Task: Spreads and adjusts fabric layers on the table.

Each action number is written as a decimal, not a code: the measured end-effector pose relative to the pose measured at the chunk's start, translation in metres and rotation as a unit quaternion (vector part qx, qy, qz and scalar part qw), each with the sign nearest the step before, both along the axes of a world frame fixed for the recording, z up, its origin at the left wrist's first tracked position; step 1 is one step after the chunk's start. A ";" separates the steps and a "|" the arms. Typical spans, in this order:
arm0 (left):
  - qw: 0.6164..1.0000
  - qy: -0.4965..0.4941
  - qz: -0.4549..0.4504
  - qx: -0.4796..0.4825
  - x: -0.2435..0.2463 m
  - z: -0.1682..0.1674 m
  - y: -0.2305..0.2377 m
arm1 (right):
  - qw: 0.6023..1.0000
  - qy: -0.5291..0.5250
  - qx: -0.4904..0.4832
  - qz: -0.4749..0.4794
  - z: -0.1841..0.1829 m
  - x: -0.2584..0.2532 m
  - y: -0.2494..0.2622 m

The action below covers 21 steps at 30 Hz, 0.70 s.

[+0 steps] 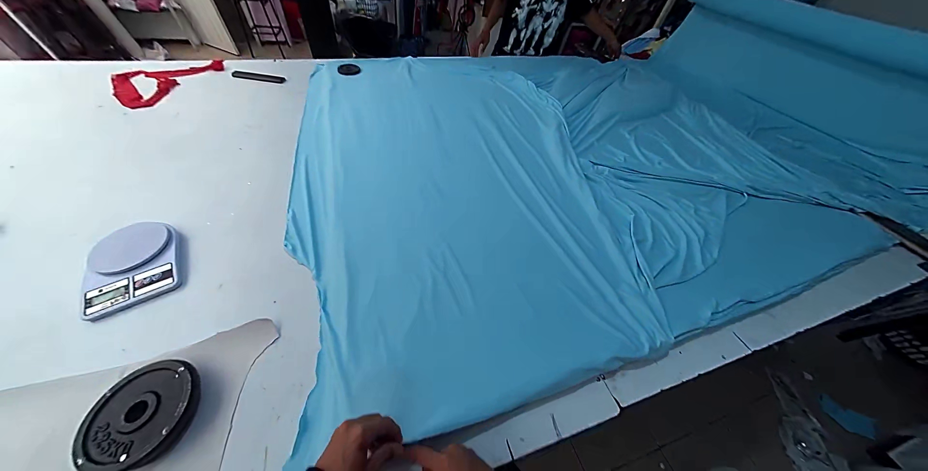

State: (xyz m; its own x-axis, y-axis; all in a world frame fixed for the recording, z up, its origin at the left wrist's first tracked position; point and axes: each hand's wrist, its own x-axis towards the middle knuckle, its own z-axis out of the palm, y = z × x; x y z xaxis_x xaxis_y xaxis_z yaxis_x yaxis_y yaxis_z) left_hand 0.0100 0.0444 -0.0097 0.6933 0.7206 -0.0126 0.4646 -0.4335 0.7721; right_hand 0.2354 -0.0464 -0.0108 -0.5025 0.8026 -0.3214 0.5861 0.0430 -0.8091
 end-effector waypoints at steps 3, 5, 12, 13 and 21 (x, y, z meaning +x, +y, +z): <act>0.999 -0.003 0.047 -0.019 0.002 0.013 -0.003 | 0.998 -0.065 0.000 -0.013 0.009 -0.008 0.006; 0.998 -0.020 0.059 -0.025 0.001 0.015 -0.006 | 0.993 -0.116 -0.025 -0.010 0.012 -0.016 0.011; 0.993 -0.085 0.055 -0.065 -0.002 0.018 0.003 | 0.969 -0.238 -0.037 -0.051 0.027 -0.055 0.034; 0.992 -0.086 0.055 -0.074 -0.002 0.020 0.005 | 0.965 -0.252 -0.023 -0.064 0.028 -0.061 0.034; 0.987 -0.033 0.046 -0.150 -0.008 0.026 0.016 | 0.948 -0.312 0.065 -0.024 0.030 -0.080 0.031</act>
State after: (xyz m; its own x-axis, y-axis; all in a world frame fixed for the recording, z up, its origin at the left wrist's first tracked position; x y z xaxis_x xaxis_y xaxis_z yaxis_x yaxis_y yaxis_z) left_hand 0.0023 0.0602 0.0159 0.6311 0.7515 -0.1922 0.4357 -0.1385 0.8893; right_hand 0.1557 -0.0155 0.0189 -0.2091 0.8729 -0.4409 0.9525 0.0797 -0.2940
